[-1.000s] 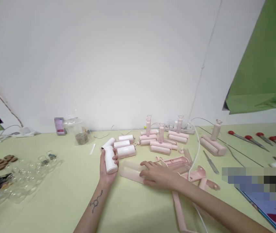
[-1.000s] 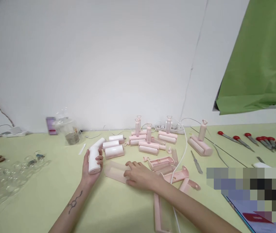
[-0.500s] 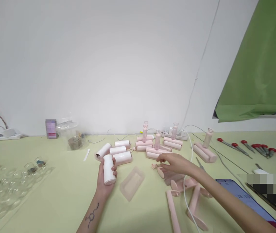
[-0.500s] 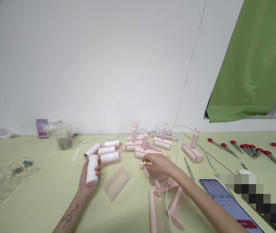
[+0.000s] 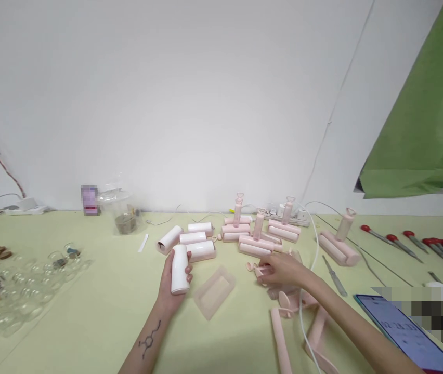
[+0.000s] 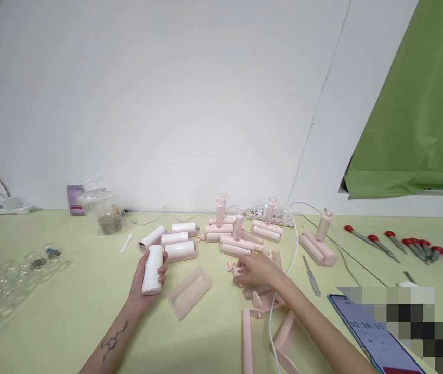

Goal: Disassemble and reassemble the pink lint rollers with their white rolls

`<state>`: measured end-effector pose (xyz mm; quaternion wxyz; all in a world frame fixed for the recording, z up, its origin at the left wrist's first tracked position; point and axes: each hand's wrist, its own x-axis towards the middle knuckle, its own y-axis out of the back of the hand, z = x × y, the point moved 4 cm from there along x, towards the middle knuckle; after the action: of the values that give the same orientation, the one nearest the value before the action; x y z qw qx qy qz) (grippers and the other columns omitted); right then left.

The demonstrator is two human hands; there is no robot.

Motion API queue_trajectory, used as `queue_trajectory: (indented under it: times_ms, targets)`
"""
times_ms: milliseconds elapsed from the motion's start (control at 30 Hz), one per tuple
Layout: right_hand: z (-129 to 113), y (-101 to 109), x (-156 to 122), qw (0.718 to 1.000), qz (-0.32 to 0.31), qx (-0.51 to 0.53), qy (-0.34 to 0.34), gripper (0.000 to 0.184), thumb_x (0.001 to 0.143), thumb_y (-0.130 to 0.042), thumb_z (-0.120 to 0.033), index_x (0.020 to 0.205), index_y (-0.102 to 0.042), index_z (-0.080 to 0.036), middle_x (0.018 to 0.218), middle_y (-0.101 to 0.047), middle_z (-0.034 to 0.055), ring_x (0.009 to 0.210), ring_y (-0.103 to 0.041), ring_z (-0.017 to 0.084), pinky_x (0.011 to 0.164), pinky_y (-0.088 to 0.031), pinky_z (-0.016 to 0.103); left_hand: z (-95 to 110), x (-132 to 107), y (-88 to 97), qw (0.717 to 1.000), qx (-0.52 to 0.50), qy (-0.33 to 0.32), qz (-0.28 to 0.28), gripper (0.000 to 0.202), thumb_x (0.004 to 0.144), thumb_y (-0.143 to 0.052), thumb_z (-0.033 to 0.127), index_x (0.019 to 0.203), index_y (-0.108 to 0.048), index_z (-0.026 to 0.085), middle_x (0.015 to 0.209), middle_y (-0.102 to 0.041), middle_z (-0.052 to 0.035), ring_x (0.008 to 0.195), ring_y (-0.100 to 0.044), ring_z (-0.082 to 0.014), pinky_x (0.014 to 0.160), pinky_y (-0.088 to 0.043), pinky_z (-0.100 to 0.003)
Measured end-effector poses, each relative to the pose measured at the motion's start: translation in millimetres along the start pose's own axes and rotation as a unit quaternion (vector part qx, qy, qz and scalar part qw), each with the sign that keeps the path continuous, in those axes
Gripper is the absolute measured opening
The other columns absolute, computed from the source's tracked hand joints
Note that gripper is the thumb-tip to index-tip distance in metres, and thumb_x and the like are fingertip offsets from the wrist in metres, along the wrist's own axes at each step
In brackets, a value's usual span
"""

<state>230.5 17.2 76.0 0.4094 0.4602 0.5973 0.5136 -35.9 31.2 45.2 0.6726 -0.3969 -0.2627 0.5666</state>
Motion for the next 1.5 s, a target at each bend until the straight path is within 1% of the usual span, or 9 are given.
queue_trajectory:
  times_ms: [167, 400, 733, 867, 1000, 1100, 1233, 1333, 1500]
  targets:
    - [-3.5, 10.3, -8.4, 0.996, 0.088, 0.019, 0.018, 0.04, 0.077, -0.046, -0.051, 0.105, -0.055, -0.024, 0.099, -0.063, 0.0053, 0.092, -0.054, 0.026, 0.069, -0.038, 0.032, 1.5, -3.9, -4.1, 0.997, 0.058, -0.033, 0.043, 0.023, 0.082, -0.046, 0.031, 0.1, -0.048, 0.018, 0.078, -0.061, -0.0033, 0.042, -0.05, -0.0076, 0.034, -0.043, -0.018]
    - [-5.4, 6.1, -17.8, 0.971, 0.22, 0.094, 0.026, 0.037, 0.074, -0.054, -0.051, 0.096, -0.052, -0.022, 0.097, -0.061, 0.0067, 0.091, -0.054, 0.025, 0.075, -0.038, 0.035, 3.7, -6.8, -7.6, 0.996, 0.08, -0.036, 0.026, 0.019, 0.079, -0.049, 0.029, 0.095, -0.05, 0.019, 0.067, -0.056, 0.0017, 0.042, -0.05, -0.008, 0.035, -0.043, -0.018]
    - [-10.5, -12.4, -6.5, 0.986, 0.079, 0.149, 0.018, 0.037, 0.065, -0.061, -0.046, 0.092, -0.047, -0.024, 0.088, -0.06, 0.0013, 0.078, -0.054, 0.022, 0.061, -0.04, 0.028, 1.5, -3.8, -4.6, 0.998, 0.054, -0.021, 0.023, 0.022, 0.08, -0.047, 0.03, 0.099, -0.049, 0.02, 0.066, -0.056, 0.001, 0.041, -0.05, -0.008, 0.034, -0.043, -0.018]
    - [-4.1, 4.8, -1.8, 0.979, 0.135, 0.143, 0.043, 0.037, 0.075, -0.05, -0.047, 0.102, -0.043, -0.023, 0.101, -0.057, 0.0055, 0.085, -0.054, 0.024, 0.069, -0.041, 0.033, 4.2, -6.0, -6.5, 0.998, 0.05, -0.026, 0.02, 0.021, 0.082, -0.045, 0.03, 0.101, -0.048, 0.021, 0.067, -0.056, 0.0005, 0.041, -0.05, -0.0081, 0.034, -0.042, -0.018]
    - [-11.6, 44.0, -10.4, 0.946, 0.221, 0.237, 0.016, 0.038, 0.085, -0.032, -0.046, 0.115, -0.031, -0.022, 0.085, -0.056, 0.0046, 0.073, -0.055, 0.021, 0.067, -0.043, 0.034, 0.6, -4.1, -20.0, 0.998, -0.008, -0.026, 0.063, 0.019, 0.084, -0.042, 0.03, 0.095, -0.05, 0.016, 0.064, -0.056, -0.0008, 0.042, -0.051, -0.0073, 0.037, -0.044, -0.016]
    - [-37.5, 59.6, -12.2, 0.896, 0.241, 0.372, 0.013, 0.033, 0.083, -0.037, -0.051, 0.102, -0.04, -0.024, 0.067, -0.049, -0.0006, 0.059, -0.052, 0.018, 0.057, -0.045, 0.032, -14.4, 0.8, -40.0, 0.994, -0.021, -0.021, 0.107, 0.02, 0.082, -0.047, 0.031, 0.093, -0.05, 0.014, 0.071, -0.061, -0.0056, 0.056, -0.062, -0.0135, 0.054, -0.052, -0.023]
    - [-84.8, 40.9, 4.0, 0.817, 0.181, 0.544, 0.064, 0.027, 0.081, -0.043, -0.05, 0.08, -0.042, -0.022, 0.072, -0.049, -0.0005, 0.062, -0.053, 0.016, 0.052, -0.046, 0.029, -46.3, 1.3, -72.1, 0.999, 0.028, 0.007, 0.033, 0.035, 0.077, -0.054, 0.04, 0.101, -0.051, 0.015, 0.092, -0.064, -0.0134, 0.082, -0.063, -0.0233, 0.073, -0.051, -0.034]
    - [-95.3, 19.0, 14.9, 0.77, 0.219, 0.599, 0.022, 0.027, 0.081, -0.041, -0.05, 0.082, -0.039, -0.023, 0.076, -0.049, -0.001, 0.066, -0.054, 0.017, 0.054, -0.046, 0.029, -62.0, -6.4, -78.9, 0.997, 0.074, -0.01, 0.028, 0.037, 0.074, -0.055, 0.044, 0.101, -0.052, 0.019, 0.094, -0.064, -0.01, 0.086, -0.062, -0.0234, 0.071, -0.05, -0.031]
    - [-94.4, 7.4, 15.6, 0.754, 0.211, 0.622, 0.015, 0.025, 0.083, -0.039, -0.049, 0.088, -0.038, -0.025, 0.081, -0.049, -0.0012, 0.068, -0.052, 0.016, 0.056, -0.045, 0.028, -71.0, -16.7, -71.2, 0.988, 0.126, -0.026, 0.085, 0.039, 0.074, -0.055, 0.045, 0.107, -0.05, 0.024, 0.096, -0.063, -0.0068, 0.089, -0.06, -0.0228, 0.065, -0.05, -0.027]
